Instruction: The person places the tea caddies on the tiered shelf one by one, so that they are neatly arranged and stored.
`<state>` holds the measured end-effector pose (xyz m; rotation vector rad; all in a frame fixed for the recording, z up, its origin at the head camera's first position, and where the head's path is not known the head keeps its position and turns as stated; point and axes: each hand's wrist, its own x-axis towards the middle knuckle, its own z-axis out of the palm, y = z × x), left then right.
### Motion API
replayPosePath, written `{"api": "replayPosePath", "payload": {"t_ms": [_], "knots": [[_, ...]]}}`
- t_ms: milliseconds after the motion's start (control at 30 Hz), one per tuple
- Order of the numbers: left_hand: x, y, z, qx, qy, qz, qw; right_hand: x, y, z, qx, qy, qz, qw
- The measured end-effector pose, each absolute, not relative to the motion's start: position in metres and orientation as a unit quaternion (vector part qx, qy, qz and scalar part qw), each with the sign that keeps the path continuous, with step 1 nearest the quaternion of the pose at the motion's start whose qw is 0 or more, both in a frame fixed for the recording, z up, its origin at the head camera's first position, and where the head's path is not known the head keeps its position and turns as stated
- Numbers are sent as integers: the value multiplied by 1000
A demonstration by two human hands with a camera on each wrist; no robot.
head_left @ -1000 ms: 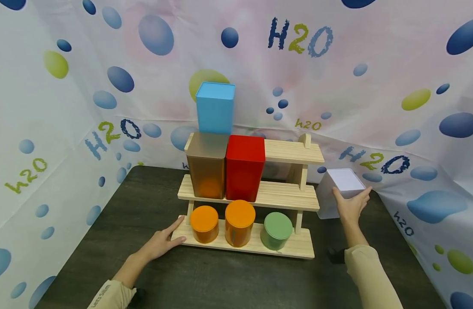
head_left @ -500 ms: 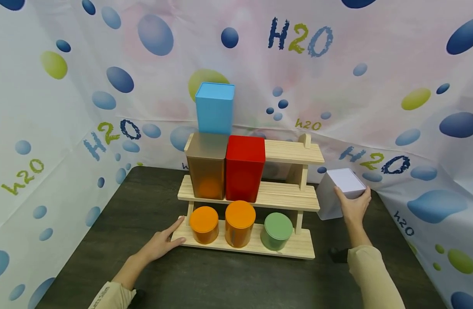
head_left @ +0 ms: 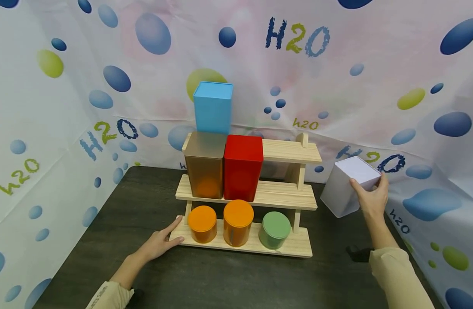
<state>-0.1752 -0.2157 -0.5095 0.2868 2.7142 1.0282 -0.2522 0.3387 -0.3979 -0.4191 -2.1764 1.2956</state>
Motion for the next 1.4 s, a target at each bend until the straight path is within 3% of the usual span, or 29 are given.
{"api": "replayPosePath", "payload": {"t_ms": [367, 900, 1067, 1400], "knots": [[-174, -219, -508, 91, 925, 352, 110, -249, 340, -334, -65, -801, 486, 343], [-175, -216, -508, 85, 925, 353, 112, -242, 328, -256, 4, -765, 560, 317], [-176, -216, -509, 91, 924, 353, 115, -244, 319, -247, 48, -724, 619, 301], [-175, -215, -509, 97, 924, 353, 111, -258, 282, -241, 167, -697, 665, 210]]}}
